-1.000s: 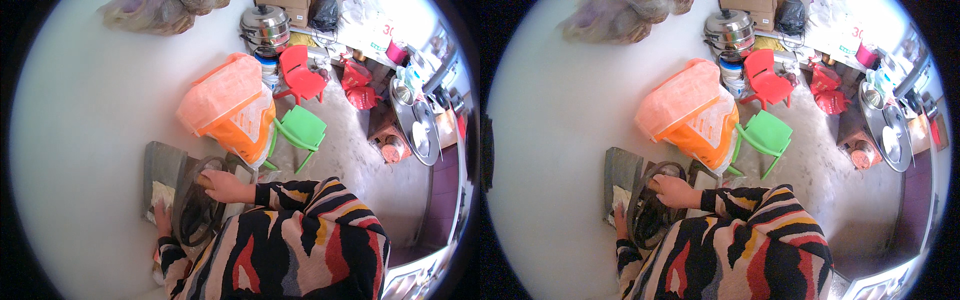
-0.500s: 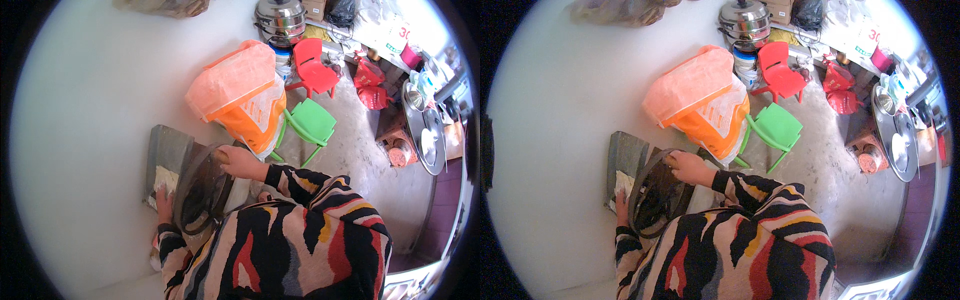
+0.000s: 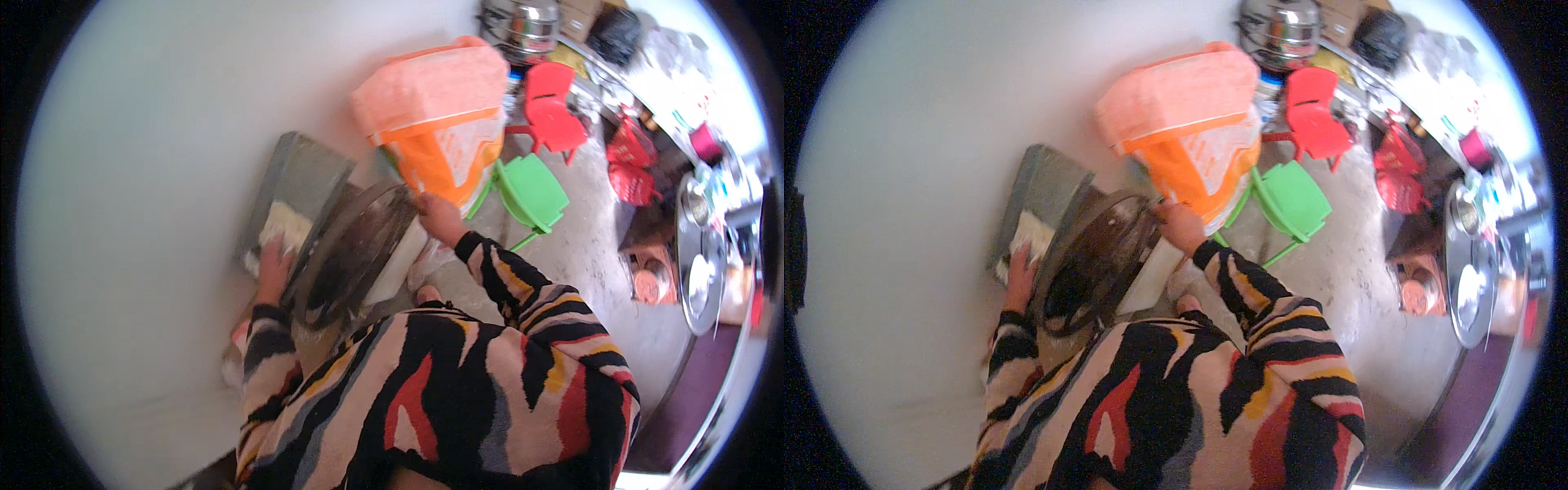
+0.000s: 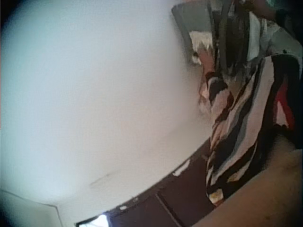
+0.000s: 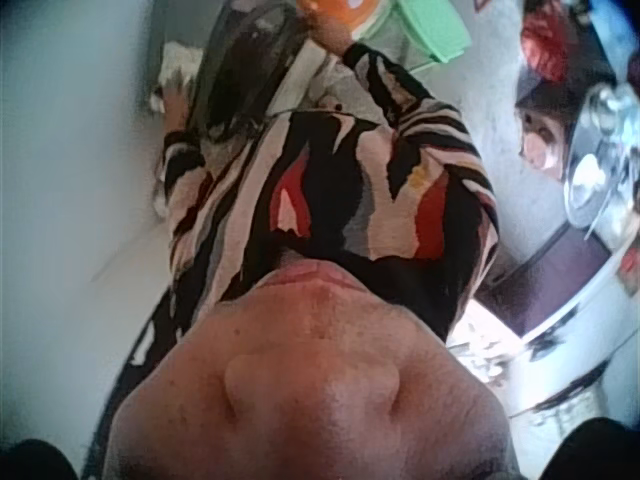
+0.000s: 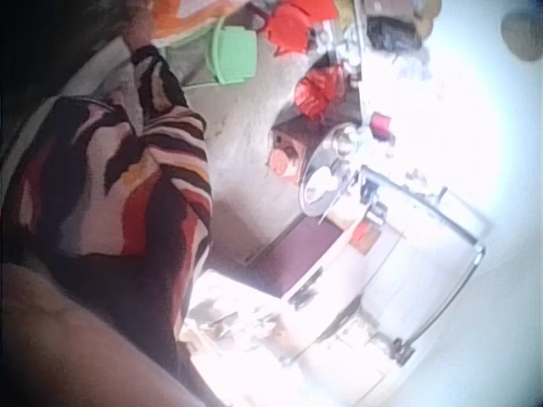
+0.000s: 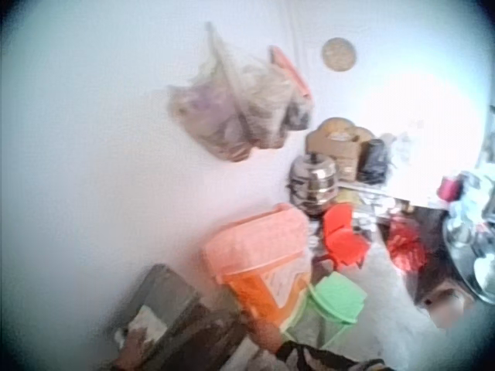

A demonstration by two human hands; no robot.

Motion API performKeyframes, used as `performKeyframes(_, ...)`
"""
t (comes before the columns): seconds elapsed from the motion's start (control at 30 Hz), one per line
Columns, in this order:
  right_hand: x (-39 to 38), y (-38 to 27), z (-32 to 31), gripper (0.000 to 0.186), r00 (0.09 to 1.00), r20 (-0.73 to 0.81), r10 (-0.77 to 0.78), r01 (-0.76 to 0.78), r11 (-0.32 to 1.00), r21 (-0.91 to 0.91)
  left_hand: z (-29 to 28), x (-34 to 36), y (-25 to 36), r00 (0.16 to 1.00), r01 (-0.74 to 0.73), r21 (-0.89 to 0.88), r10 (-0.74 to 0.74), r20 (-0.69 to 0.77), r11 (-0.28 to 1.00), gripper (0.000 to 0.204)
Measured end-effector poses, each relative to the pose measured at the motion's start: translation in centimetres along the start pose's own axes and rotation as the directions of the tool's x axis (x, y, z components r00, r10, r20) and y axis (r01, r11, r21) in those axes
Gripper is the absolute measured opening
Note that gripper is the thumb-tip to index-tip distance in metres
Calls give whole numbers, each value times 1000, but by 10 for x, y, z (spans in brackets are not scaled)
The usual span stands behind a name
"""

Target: The person repeatedly feeds a sheet of dough through a manual dough sheeter, turning the crank and folding the dough between passes. The dough becomes progressively thinner and is handled by hand throughout the process.

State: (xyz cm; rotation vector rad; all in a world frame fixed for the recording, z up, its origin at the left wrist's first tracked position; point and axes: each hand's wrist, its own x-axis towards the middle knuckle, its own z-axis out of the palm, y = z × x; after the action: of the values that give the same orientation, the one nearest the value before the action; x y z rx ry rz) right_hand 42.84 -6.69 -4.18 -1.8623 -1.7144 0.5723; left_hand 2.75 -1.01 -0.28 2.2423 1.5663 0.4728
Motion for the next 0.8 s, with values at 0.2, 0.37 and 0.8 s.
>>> performKeyframes(0.2,-8,19,44,22,998,58,-6,14,991,-133,4,-2,-9,999,-44,30,45,-28,999,54)
performKeyframes(0.37,-15,28,88,21,967,156,201,-177,972,-157,-6,-8,-5,999,-32,-60,31,-23,998,49)
performKeyframes(0.8,-54,39,225,31,900,421,112,-13,973,-229,-19,-21,-17,999,-48,115,48,4,992,47)
